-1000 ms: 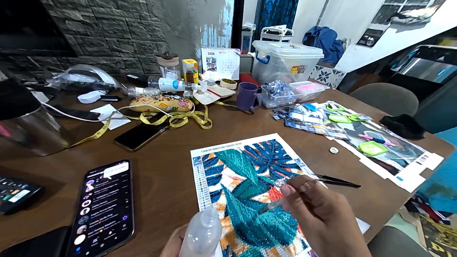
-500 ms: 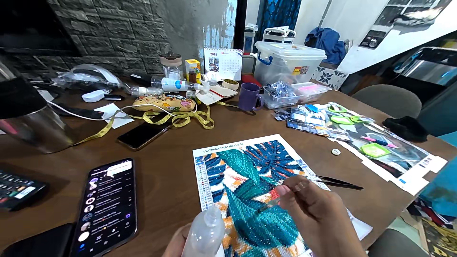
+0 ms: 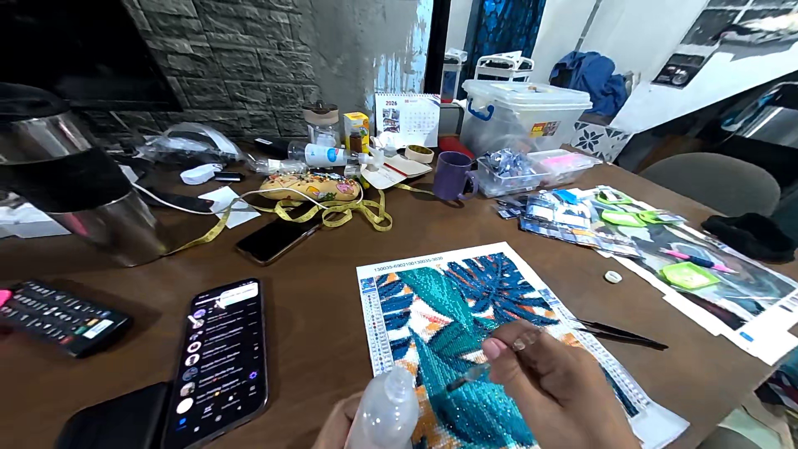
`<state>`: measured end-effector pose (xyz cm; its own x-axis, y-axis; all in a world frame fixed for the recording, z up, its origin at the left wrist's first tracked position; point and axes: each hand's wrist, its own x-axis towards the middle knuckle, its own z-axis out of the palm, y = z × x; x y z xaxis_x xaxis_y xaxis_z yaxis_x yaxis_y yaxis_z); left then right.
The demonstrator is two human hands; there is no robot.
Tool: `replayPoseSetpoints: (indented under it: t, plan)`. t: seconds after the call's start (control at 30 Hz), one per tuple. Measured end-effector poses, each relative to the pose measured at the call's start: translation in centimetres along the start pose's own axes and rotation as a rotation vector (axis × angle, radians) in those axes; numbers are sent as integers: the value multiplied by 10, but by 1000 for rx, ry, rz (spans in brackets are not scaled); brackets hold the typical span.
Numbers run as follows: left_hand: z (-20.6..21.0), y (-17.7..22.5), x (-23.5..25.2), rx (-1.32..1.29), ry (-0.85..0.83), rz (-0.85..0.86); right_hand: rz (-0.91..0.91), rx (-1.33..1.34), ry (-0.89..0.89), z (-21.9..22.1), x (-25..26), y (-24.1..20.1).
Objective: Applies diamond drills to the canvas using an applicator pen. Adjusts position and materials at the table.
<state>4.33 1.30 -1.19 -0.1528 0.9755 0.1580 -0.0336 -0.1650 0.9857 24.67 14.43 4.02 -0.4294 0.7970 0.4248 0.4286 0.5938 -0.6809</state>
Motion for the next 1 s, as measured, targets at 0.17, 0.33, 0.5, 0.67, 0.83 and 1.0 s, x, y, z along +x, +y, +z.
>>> replayPoseSetpoints:
  t: [0.17, 0.33, 0.5, 0.67, 0.83, 1.0]
  plan:
    - [1, 1, 0, -49, -6, 9, -23, -72, 48, -6, 2, -2]
    - [0, -2, 0, -35, -4, 15, 1, 135, -38, 8, 2, -15]
    - [0, -1, 0, -35, -1, 13, -32, 27, -16, 12, 7, -5]
    - [1, -2, 0, -24, 5, 9, -64, -112, 88, 8, 9, 0]
    - [0, -1, 0, -22, 8, 4, -12, 120, 13, 18, 7, -12]
    - [0, -2, 0, -34, 6, 15, -2, 13, 16, 20, 8, -10]
